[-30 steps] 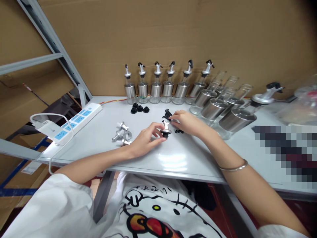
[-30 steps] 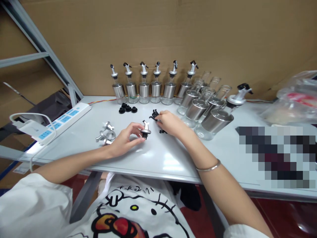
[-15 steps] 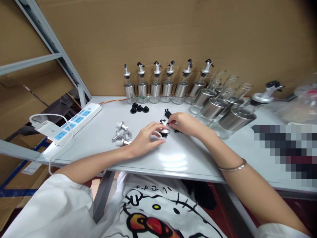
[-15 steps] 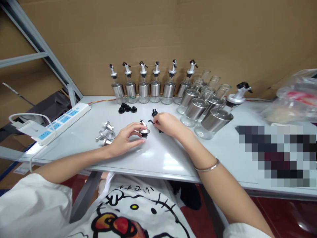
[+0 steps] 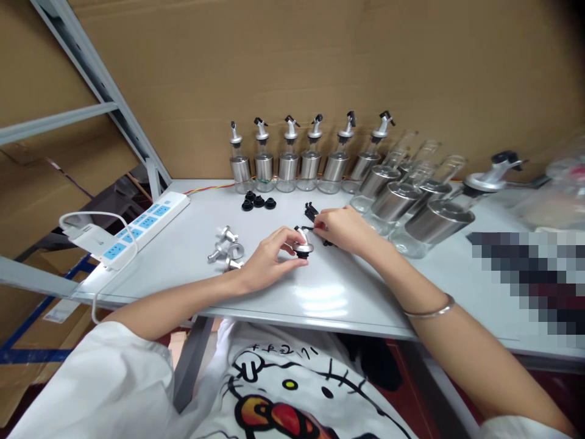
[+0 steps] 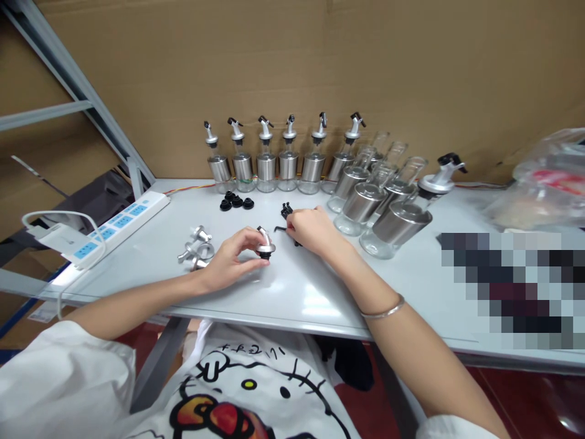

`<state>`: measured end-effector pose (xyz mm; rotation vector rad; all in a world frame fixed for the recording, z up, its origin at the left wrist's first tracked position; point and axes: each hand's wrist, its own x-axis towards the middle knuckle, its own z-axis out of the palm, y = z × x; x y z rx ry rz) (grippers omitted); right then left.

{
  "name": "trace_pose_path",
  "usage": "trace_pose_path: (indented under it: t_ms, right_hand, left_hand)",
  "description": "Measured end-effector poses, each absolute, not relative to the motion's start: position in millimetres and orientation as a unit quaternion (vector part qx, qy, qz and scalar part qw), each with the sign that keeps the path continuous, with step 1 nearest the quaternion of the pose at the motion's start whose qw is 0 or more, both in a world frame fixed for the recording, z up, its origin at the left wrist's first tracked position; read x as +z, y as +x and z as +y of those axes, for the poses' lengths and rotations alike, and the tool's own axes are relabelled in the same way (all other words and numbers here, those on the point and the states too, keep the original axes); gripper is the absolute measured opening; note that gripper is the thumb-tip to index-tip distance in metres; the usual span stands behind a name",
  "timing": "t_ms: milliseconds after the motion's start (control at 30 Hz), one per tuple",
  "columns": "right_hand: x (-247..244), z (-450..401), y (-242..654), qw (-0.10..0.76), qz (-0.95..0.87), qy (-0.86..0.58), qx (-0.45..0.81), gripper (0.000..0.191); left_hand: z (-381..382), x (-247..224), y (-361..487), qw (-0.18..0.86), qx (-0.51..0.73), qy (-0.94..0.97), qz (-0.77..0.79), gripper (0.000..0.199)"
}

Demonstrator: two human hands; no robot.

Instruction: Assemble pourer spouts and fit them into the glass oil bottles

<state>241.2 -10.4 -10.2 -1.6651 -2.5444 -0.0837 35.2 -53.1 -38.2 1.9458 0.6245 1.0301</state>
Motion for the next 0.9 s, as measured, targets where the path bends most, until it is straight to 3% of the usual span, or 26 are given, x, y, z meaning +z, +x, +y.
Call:
trace_pose_path:
  t_ms: [67,167,267,367,433,567,900]
  right_hand:
    - [-9,-10,242,0.088,-0.826,-0.557,-0.013,0.013]
    - [-4,-11,244,0.229,-0.802,-0.552,0.019,0.008]
    - [2,-16,243,0.365,-0.787,-0.498,0.02,0.012]
    - [9,-26,237,0.429,-0.782,-0.447,0.075,0.011]
    - [13,-31,234,0.438,-0.775,-0.422,0.17,0.009]
    - [17,-35,232,0.41,-0.751,-0.393,0.337,0.032]
    - [19,-35,236,0.373,-0.757,-0.404,0.352,0.034]
  left_hand:
    - [-54,-39,36,0.433,0.429,0.751,0.253,0.041]
    - [-55,-39,38,0.454,0.454,0.726,0.246,0.061]
    - [-54,-39,39,0.462,0.459,0.719,0.243,0.071]
    - [-52,-40,38,0.462,0.452,0.719,0.256,0.078]
    - [-51,-40,37,0.464,0.449,0.716,0.266,0.085]
    - [-50,-40,36,0.47,0.45,0.709,0.274,0.094]
    - [-49,-41,35,0.45,0.452,0.723,0.265,0.092]
